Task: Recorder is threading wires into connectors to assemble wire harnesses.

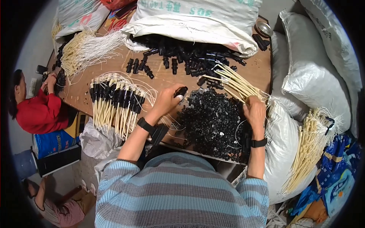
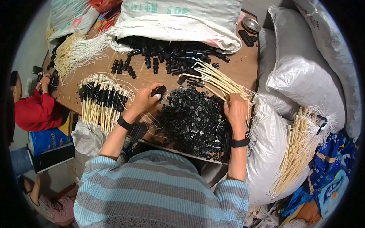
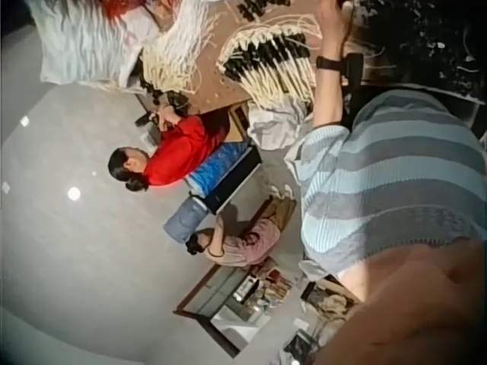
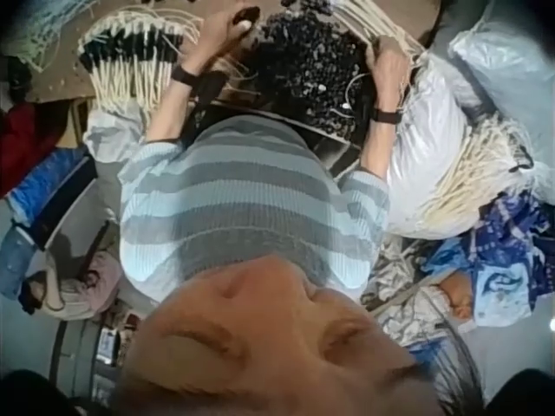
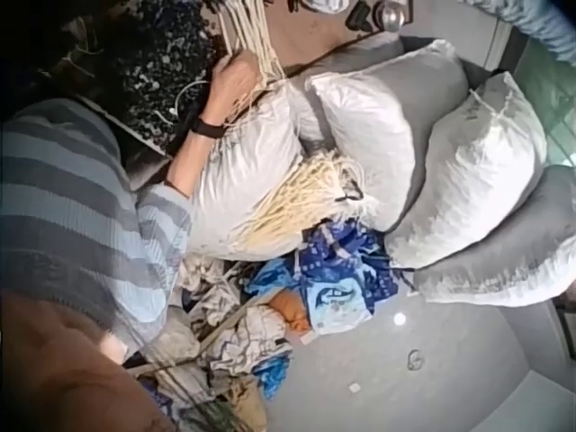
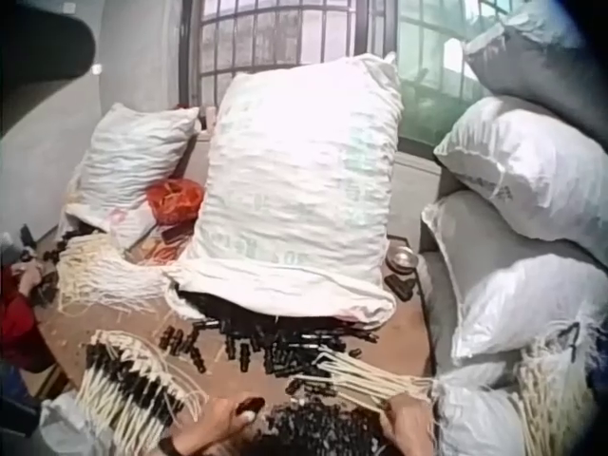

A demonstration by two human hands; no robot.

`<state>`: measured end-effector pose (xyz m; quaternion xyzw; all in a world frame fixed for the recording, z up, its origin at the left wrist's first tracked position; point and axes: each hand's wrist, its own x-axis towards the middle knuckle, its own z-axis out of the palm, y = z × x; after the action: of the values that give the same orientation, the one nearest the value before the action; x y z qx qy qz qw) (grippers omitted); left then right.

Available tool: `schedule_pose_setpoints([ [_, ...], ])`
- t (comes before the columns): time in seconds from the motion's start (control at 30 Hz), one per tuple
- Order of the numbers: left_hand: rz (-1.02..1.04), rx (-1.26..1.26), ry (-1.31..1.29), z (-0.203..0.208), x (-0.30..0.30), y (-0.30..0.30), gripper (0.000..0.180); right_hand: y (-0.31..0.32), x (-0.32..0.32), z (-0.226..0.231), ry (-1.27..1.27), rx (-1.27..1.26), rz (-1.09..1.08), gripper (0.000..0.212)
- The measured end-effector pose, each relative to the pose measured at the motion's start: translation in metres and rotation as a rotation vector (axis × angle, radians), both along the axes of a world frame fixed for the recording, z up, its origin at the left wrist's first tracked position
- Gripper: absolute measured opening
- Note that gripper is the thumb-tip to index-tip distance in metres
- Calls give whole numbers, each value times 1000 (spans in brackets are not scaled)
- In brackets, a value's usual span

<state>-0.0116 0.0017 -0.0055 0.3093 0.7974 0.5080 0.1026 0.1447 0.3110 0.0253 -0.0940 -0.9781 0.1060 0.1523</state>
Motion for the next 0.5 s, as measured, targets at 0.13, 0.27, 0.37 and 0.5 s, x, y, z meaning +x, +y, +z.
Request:
schedule_pose_setpoints([
  [0.13,-87,-104,-407,12,16,-2,40,-40,7,25,-8,-99,22,12],
  [0.27,-173,126,-368,0,25,-9,41,-81,16,38,-36,-391,117,15],
  [0.37,-190,132,-278,4,31,-12,45,-94,21,29,-24,-429,178,16],
  [0.5,-185,79,-41,6,38,-11,45,-106,26,17,28,-278,270,16],
])
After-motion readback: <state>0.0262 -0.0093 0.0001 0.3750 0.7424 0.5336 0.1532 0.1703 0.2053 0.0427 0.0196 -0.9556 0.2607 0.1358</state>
